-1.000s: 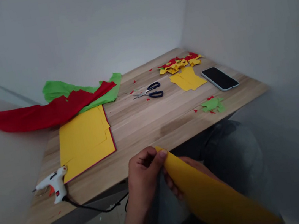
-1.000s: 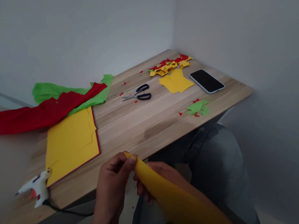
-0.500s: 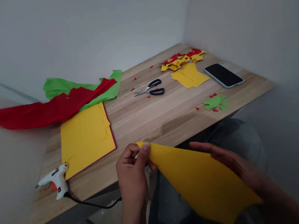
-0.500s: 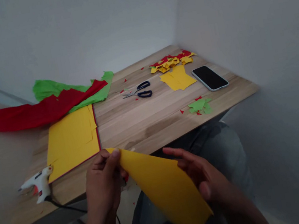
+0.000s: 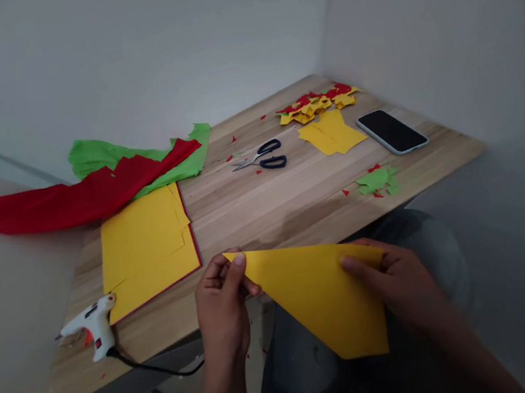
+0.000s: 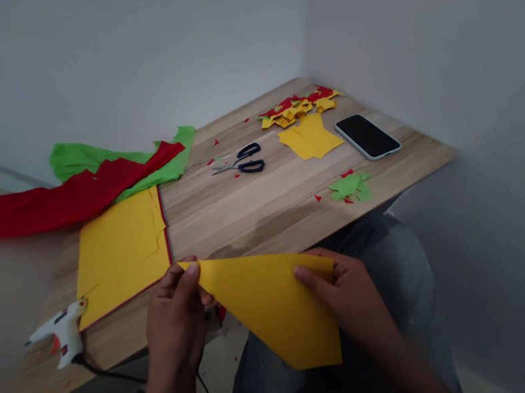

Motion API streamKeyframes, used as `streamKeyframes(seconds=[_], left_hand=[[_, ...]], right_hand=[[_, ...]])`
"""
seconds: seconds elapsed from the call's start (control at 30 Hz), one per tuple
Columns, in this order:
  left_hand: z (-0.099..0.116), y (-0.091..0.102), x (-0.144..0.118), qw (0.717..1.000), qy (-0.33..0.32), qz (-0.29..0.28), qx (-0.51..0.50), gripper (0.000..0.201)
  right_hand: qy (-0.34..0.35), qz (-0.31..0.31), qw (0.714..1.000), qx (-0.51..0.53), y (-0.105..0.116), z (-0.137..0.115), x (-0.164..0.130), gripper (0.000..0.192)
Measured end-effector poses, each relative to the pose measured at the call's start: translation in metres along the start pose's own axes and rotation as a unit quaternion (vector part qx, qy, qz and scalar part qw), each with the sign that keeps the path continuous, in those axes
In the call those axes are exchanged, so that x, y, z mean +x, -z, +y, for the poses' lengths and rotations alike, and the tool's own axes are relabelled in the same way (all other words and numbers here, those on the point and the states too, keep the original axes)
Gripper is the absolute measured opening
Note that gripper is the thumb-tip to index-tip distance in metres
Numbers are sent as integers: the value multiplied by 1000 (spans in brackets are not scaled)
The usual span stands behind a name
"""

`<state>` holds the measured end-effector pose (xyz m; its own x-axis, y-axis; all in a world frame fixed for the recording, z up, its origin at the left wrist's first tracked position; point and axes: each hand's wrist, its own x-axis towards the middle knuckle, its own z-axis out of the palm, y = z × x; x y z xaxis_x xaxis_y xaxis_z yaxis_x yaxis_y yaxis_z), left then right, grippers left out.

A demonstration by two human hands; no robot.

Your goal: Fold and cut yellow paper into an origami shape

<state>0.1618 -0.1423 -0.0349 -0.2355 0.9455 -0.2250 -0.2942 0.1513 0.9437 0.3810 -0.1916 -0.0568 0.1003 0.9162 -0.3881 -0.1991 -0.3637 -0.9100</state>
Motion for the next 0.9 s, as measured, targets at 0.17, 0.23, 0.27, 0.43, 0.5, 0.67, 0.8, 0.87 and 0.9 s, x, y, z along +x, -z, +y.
streamKeyframes(seconds=[0.17,0.23,0.27,0.43,0.5,0.67,0.8,0.87,0.9], left_hand=[[2,0,1,999,36,-16,-28,29],[2,1,2,998,39,-20,-40,26],[2,2,2,998,39,-21,-41,24],[2,5,4,1000,9,-18,-14,31],[3,6,4,1000,-12,-11,-14,33],[6,5,-1,997,-34,13,-65,33],[9,-2,-4,994,-10,27,-109,34],[9,-8,-1,993,-11,27,-110,35],[9,-11,2,994,-20,25,-106,35]], right_hand=[[-22,2,1000,-11,-3,-4,6,35],[-16,-6,999,-33,-1,-4,9,36],[-14,-9,999,-47,0,-4,10,37],[11,-13,994,-105,2,-6,13,39],[16,-21,993,-111,3,-7,11,39],[23,-39,993,-106,4,0,4,35],[41,-99,986,-131,4,10,-1,24],[52,-119,980,-148,4,10,-3,22],[58,-112,981,-149,4,8,-3,22]])
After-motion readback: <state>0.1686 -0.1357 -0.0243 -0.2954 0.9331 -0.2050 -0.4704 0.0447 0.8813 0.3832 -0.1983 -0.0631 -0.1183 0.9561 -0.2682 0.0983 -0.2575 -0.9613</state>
